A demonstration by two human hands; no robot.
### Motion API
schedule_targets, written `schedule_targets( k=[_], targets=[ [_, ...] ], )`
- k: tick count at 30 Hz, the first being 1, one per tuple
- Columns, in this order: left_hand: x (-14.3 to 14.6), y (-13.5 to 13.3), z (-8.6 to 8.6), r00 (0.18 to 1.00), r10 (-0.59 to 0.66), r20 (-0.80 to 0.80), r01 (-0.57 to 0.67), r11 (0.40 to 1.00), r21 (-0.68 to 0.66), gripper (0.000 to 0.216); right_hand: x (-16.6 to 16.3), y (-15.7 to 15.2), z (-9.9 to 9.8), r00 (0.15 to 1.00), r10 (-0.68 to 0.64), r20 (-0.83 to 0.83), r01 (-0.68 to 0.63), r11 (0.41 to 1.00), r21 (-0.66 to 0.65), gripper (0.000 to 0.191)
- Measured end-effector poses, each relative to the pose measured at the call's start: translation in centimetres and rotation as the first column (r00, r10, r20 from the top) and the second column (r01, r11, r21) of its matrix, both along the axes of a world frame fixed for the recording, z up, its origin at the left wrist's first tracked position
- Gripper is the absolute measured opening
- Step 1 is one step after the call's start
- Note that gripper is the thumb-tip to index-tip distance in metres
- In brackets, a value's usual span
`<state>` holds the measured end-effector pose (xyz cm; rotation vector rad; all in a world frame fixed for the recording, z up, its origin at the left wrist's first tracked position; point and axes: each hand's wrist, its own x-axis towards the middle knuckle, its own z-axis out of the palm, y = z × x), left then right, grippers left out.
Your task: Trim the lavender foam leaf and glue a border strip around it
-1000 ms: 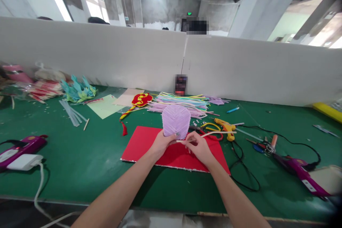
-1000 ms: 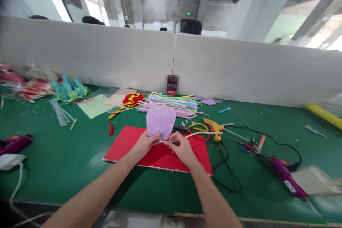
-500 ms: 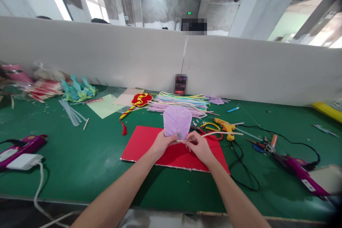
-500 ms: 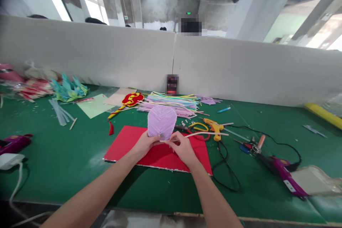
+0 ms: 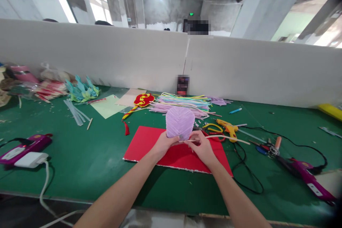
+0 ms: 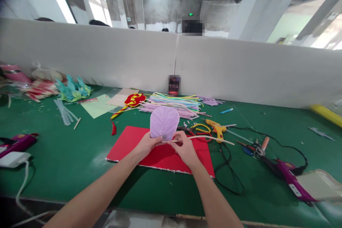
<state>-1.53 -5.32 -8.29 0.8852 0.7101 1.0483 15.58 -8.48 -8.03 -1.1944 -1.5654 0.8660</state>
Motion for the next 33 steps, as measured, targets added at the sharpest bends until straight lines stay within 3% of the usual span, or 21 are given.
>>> schedule_targets(
  k=[16,33],
  targets=[
    [-0.25,0.21,-0.18,0.989,0.025,-0.145,-0.013,0.997,0.077,0.055,-0.08,0.41,-0.43,0.999,-0.002,-0.044,-0.003,0.994,-0.11,0.042],
    [-0.69,0.51,-0.46,0.923,0.107,-0.37,-0.019,0.972,0.235,0.046,-0.05,0.35,-0.35,0.998,0.056,-0.035,-0.06,0.99,-0.129,0.027]
  ],
)
